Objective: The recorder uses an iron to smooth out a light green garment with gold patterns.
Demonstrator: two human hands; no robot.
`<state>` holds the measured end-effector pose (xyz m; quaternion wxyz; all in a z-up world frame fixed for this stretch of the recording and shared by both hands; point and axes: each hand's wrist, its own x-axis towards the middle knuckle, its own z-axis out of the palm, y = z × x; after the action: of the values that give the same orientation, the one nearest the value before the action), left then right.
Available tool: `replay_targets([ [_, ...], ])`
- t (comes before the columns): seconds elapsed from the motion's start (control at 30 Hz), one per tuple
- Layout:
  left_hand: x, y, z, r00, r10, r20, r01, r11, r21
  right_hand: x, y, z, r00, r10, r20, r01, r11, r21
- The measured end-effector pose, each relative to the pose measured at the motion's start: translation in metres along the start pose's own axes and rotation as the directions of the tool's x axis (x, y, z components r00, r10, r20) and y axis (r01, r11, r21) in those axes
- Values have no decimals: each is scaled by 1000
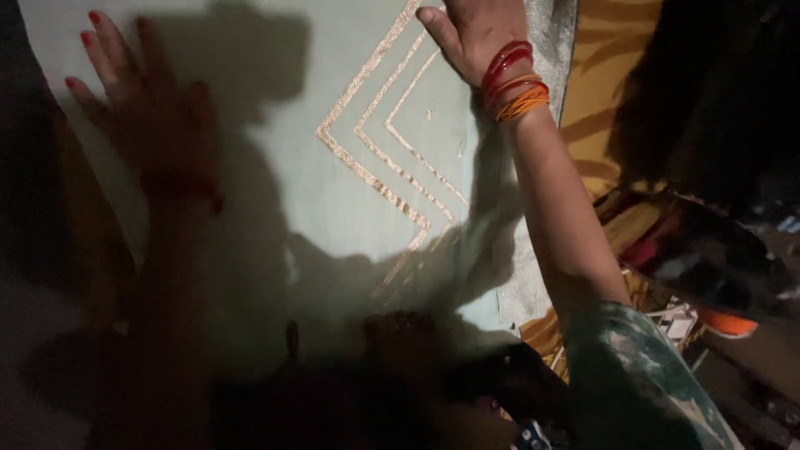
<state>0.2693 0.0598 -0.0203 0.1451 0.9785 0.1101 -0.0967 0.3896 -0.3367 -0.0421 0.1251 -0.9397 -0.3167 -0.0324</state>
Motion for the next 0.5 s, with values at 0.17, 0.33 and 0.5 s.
replay_targets([
  [0.17,-33,-24,31,993,91,-76,-88,995,48,-25,-37,-20,999,41,-36,-45,990,-133],
  [0.33,-88,-38,35,990,118,-79,-110,989,101,-115,-77,-34,960,278,-27,-277,960,44],
  [0.5,-106,-43,40,996,79,-41,-78,997,18,-227,-109,-40,773,574,-271,-557,818,144],
])
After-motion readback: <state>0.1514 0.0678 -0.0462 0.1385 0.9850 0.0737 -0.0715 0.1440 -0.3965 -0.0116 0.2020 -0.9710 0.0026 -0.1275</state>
